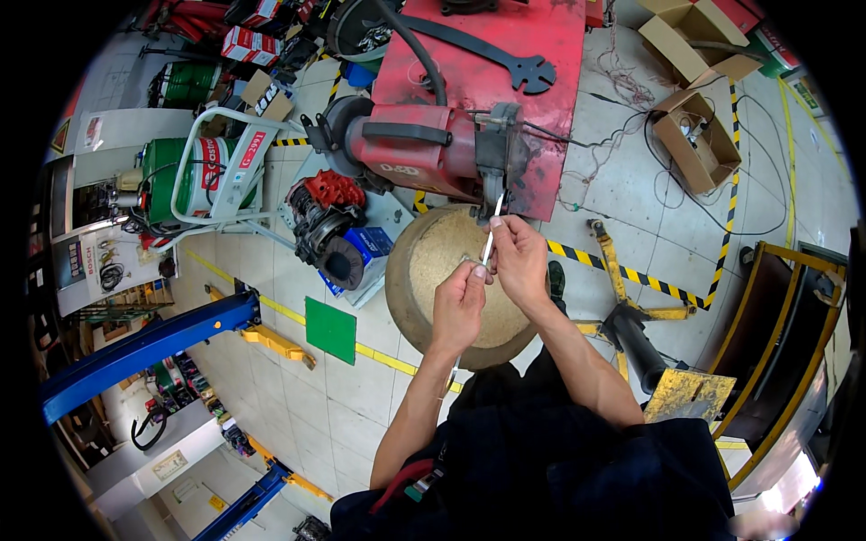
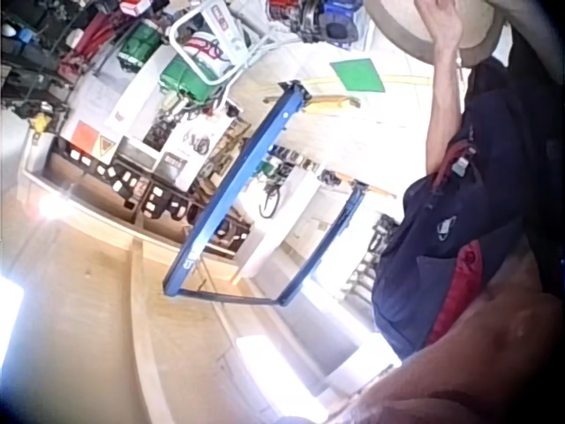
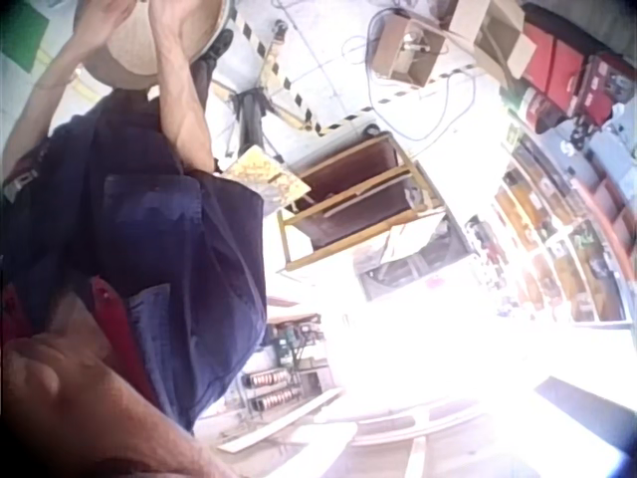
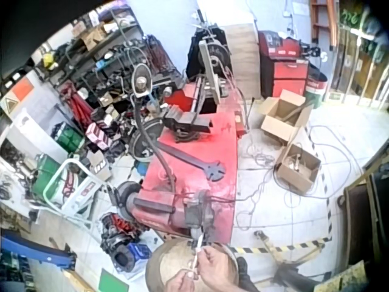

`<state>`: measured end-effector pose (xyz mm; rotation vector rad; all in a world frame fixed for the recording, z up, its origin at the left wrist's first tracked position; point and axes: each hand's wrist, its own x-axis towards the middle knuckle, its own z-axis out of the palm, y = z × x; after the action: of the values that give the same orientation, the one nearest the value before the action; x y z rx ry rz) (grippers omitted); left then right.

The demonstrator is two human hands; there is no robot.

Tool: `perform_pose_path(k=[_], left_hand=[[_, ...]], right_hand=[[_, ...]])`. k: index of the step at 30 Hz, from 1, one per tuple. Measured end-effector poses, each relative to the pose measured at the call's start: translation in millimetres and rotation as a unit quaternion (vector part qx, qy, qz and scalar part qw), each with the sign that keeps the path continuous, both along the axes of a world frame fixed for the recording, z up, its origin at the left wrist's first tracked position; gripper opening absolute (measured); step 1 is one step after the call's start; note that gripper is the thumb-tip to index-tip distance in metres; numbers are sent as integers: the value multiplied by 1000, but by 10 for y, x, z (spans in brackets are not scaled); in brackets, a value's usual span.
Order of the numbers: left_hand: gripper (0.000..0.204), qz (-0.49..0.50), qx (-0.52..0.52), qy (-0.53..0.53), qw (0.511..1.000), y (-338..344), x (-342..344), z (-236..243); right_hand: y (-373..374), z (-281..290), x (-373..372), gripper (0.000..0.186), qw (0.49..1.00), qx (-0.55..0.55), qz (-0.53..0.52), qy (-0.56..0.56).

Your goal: The person sharpens a thin metal rod using a bench grinder in a workshop. They repeatedly press the rod against the spinning wheel, rotate it, and inspect the edge between passes. The person walks briefly across the shop floor and returns to continue grinding.

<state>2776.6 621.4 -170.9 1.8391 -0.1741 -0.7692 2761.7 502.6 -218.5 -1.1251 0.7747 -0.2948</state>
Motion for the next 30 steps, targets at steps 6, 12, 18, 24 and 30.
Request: perform_pose_path(k=[6,12,18,24,30], left_hand=[[31,-11,32,-55,998,-23,-4,10],[31,-20,35,-49,998,10,28,-2],[31,-27,27,-48,998,26,60,-9],[32,-33,23,-55,998,70,90,-46],[30,-45,15,-27,999,115,161,-29]], right_hand=[[-1,26,16,26,1000,9,-2,4],[16,37,31,26,1000,26,-7,-11],[30,54,38,25,998,62,-18,-25],[65,33,51,27,998,57,-24,-31],[87,24,64,25,998,40,-33,-24]])
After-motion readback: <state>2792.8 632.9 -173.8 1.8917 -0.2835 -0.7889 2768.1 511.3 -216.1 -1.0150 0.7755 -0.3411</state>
